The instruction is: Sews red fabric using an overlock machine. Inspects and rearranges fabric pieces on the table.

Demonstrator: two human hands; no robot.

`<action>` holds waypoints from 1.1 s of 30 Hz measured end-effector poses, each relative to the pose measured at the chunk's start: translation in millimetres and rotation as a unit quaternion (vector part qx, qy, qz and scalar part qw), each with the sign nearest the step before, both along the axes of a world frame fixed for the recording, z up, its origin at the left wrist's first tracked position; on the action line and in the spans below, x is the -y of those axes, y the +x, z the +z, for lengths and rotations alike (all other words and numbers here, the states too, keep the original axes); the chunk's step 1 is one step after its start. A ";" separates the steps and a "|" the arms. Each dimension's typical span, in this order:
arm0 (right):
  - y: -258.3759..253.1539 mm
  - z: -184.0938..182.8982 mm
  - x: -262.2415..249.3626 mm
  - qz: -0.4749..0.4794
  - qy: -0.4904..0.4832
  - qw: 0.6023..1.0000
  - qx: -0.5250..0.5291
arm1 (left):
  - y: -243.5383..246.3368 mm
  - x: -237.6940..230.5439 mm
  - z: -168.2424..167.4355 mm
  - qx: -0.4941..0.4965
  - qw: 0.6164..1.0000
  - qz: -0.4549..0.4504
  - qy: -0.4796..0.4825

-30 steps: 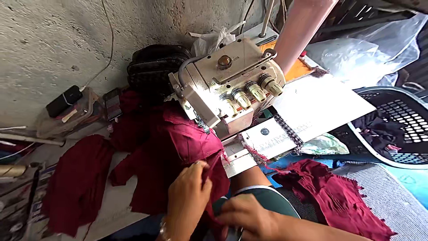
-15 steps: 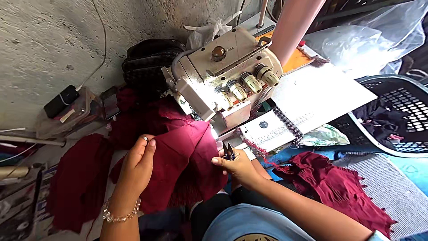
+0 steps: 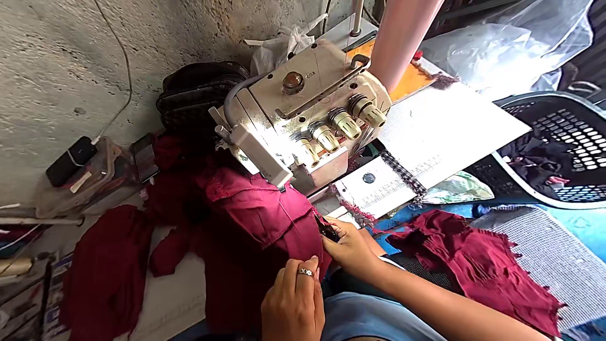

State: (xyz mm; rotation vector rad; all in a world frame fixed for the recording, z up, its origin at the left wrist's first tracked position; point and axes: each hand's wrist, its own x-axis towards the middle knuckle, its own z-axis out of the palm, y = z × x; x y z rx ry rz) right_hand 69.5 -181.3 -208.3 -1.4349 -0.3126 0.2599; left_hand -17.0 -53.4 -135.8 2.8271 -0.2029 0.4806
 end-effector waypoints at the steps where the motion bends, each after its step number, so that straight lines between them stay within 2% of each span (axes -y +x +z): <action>1: 0.5 1.3 0.0 0.002 -0.003 1.000 -0.004 | 3.2 0.7 0.4 0.003 1.000 0.007 0.000; 10: 9.4 1.2 -6.3 0.008 0.000 1.000 -0.005 | 55.0 -3.9 -0.4 0.053 0.997 0.051 0.036; 13: 14.5 2.2 -12.5 0.002 -0.001 1.000 -0.006 | 74.1 -16.7 -7.0 0.089 0.995 0.035 0.025; 15: 17.7 6.2 -14.9 0.010 0.024 0.999 -0.031 | 84.1 -33.7 -10.1 0.084 0.996 0.008 -0.007; 18: 24.7 13.7 -9.9 0.065 0.054 0.992 -0.097 | 100.4 -72.1 -5.3 0.020 0.994 -0.045 -0.098; 21: 35.4 12.6 -3.0 0.098 0.057 0.983 -0.143 | 112.1 -101.9 6.4 -0.046 0.974 -0.088 -0.206; 23: 41.2 15.3 -0.5 0.095 0.054 0.977 -0.186 | 113.6 -109.0 14.2 -0.065 0.965 -0.083 -0.240; 27: 45.3 19.6 0.4 0.092 0.075 0.959 -0.258 | 105.2 -106.7 20.8 -0.080 0.967 -0.019 -0.242; 30: 43.1 20.3 3.6 0.127 0.099 0.944 -0.288 | 97.2 -100.2 23.0 -0.063 0.980 0.030 -0.189; 33: 44.6 21.1 5.5 0.150 0.078 0.946 -0.276 | 87.8 -92.5 33.2 -0.044 0.988 0.060 -0.136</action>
